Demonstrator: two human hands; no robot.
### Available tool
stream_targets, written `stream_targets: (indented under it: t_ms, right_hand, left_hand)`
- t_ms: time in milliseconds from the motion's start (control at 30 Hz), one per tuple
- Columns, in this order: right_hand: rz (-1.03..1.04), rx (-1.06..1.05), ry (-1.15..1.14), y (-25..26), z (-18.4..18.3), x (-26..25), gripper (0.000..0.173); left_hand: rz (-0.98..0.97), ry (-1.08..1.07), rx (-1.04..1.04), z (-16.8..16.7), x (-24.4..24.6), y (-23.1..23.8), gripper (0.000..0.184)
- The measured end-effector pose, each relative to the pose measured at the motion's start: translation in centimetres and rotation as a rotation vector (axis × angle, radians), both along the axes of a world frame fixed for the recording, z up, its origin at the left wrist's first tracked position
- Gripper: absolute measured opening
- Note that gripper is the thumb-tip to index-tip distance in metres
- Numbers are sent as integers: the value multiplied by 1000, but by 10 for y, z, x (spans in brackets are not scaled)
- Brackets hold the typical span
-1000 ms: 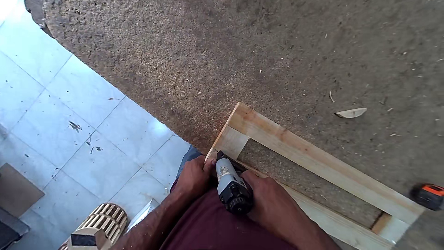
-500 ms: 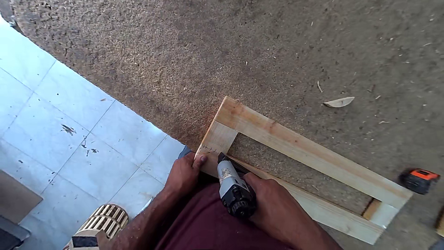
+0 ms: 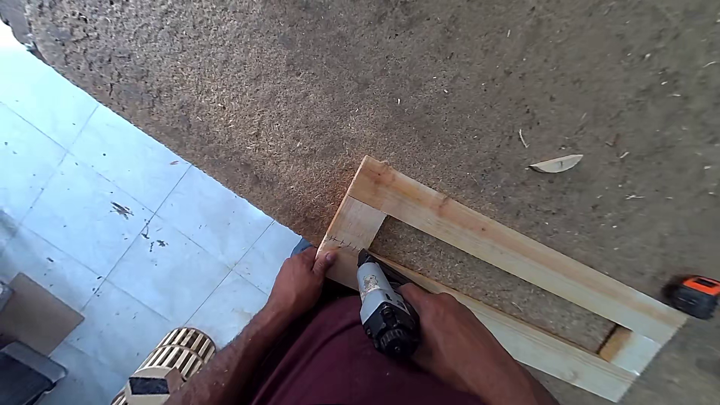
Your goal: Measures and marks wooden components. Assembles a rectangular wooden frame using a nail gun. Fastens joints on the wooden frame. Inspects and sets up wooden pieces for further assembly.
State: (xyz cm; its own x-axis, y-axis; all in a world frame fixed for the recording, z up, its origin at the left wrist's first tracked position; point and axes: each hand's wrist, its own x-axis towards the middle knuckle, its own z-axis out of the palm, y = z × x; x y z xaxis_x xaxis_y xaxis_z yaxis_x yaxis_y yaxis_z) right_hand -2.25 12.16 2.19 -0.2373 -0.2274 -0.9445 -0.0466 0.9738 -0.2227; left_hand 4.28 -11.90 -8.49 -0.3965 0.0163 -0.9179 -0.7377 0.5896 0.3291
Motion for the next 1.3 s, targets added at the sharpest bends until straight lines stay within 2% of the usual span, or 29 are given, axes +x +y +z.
stream_targets:
  t_ms: [100,233,333,400,567,733,867,1000,1067,1200,1300]
  right_hand:
    - [-9,3,7,2,1,-1,57]
    - [-110,-127,218,18,9,-5,58]
    - [-162,-213,343,20,15,-27,54]
    - [-168,-263,401,11,13,-44,53]
    - [-109,-239,287,-25,-2,-72,51]
    - [-71,-168,271,-35,-7,-71,51]
    - [-69,-47,210,-40,1,-72,50]
    - [-92,-52,209,-34,4,-68,60]
    - [-86,-38,210,-29,3,-65,53]
    - [-108,-43,216,-19,3,-58,57]
    - [-116,-30,209,-13,3,-54,52]
  left_hand:
    - [-2,-9,13,0,-1,-1,61]
    - [101,-29,94,-3,-4,-7,58]
    - [177,-86,78,-5,-6,-5,68]
    - [160,-134,41,-3,-15,0,73]
    - [-21,-190,27,-4,-26,-5,81]
    - [-80,-210,14,-6,-24,-5,86]
    - [-100,-222,12,-4,-26,-4,87]
    - [-96,-251,10,-1,-29,-4,85]
    - [-85,-239,12,-3,-28,-4,84]
    - [-72,-235,3,-5,-24,-4,84]
    - [-73,-233,-9,-6,-24,-3,85]
